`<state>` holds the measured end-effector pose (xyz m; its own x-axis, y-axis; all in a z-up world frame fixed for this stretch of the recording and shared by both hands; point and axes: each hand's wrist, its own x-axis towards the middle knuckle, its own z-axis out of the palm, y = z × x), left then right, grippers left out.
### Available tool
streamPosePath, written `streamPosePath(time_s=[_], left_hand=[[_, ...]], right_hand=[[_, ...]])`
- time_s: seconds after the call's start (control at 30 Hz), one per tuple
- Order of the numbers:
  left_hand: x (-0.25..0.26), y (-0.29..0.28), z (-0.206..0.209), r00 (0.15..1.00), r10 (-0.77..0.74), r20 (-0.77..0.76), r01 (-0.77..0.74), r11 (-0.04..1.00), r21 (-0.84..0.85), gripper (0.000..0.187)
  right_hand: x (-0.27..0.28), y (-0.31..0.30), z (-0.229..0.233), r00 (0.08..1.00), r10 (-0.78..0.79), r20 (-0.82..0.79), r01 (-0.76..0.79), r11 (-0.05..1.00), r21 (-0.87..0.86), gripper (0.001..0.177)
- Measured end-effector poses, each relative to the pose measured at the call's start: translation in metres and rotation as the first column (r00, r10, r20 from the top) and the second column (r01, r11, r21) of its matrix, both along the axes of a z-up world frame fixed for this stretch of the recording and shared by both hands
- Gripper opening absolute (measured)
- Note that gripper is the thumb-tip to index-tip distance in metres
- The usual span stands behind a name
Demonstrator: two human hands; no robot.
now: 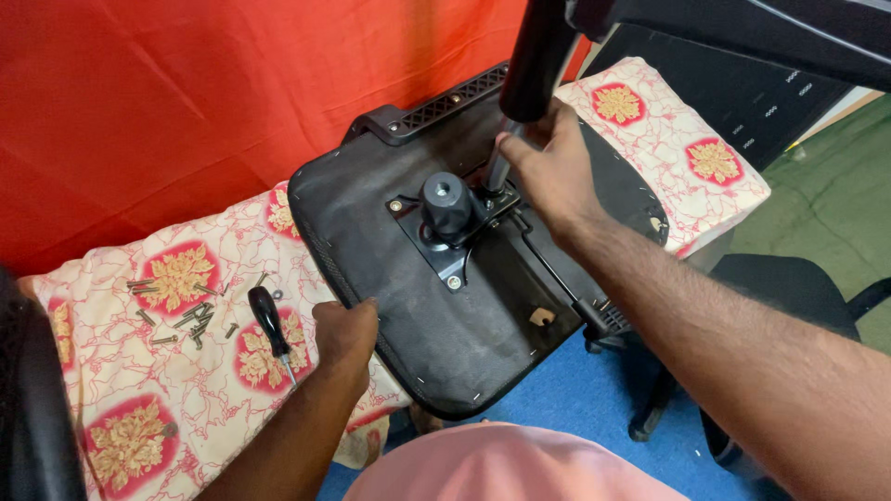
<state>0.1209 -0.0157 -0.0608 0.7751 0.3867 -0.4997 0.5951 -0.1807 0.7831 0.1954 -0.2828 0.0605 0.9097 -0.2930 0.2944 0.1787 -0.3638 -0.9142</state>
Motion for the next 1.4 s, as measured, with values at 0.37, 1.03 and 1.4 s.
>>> streamPosePath(time_s=[0.37,1.03,1.4], left_hand=[[0.035,0.02,0.011,0.973,0.023,-0.228,-0.117,0.906,-0.407,0.05],[0.037,0.016,0.03,0.963,0.063,-0.262,-0.233,0.683,-0.692,0.05],[0.017,-0.036,0.068,0.897,0.425,-0.122,-0.366,0.56,-0.743,0.062]], right_hand=[[0.033,0.04,0.051,0.974,-0.171,0.151,0.116,0.941,0.317,0.034],[0.017,0.024,0.098,0.979,-0.091,0.183,0.008,0.913,0.407,0.031],[-0.047,-0.016,0.142,0.936,-0.109,0.336,-0.084,0.855,0.511,0.027]])
